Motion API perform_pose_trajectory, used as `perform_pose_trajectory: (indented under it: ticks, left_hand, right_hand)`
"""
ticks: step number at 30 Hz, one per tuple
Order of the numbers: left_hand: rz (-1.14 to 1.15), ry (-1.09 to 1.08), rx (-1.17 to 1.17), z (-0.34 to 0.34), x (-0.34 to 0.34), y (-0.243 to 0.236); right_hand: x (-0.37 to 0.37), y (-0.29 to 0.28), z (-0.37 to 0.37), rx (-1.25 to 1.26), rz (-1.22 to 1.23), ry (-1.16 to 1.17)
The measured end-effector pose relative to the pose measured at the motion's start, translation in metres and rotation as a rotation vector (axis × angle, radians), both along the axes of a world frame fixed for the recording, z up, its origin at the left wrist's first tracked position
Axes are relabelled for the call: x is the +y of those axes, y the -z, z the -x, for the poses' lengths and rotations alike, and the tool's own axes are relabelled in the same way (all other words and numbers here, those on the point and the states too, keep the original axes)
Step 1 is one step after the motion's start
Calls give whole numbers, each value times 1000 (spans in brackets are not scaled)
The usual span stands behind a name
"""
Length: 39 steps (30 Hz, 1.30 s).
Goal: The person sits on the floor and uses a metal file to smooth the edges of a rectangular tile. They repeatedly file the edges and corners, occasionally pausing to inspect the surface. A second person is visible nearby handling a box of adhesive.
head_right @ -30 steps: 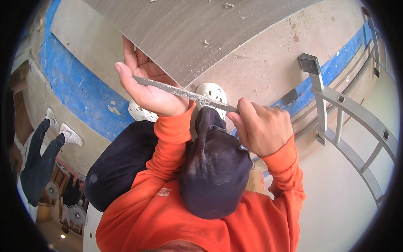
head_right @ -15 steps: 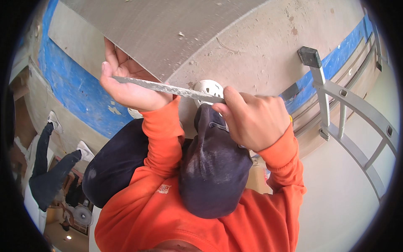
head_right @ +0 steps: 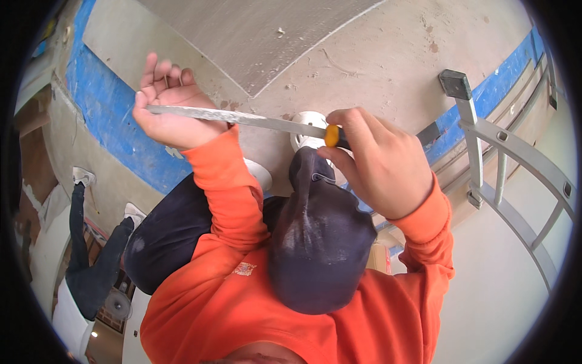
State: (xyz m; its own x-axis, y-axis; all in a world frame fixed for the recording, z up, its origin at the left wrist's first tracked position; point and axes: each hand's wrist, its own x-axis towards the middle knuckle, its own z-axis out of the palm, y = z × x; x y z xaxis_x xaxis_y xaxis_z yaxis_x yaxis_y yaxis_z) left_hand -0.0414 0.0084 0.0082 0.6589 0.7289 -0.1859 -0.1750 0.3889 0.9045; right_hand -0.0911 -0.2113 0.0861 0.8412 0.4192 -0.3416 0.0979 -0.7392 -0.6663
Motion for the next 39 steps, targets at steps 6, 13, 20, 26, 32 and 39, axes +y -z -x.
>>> perform_pose_trajectory:
  ticks: [6,13,20,26,32,39]
  left_hand:
    - [20,52,-14,1,22,-2]
    - [31,89,-58,-7,5,-4]
    - [39,61,-70,-10,2,3]
    - [139,55,-61,-17,20,7]
    - [173,163,50,-28,42,14]
    - [186,262,-148,-14,22,15]
  right_hand:
    - [15,7,1,-152,156,-50]
    - [6,8,-3,-183,238,-57]
    - [2,8,-10,-88,325,-108]
    - [26,3,-28,-51,190,-75]
    - [37,15,-17,-11,198,-75]
    - [14,0,-1,-62,300,-89]
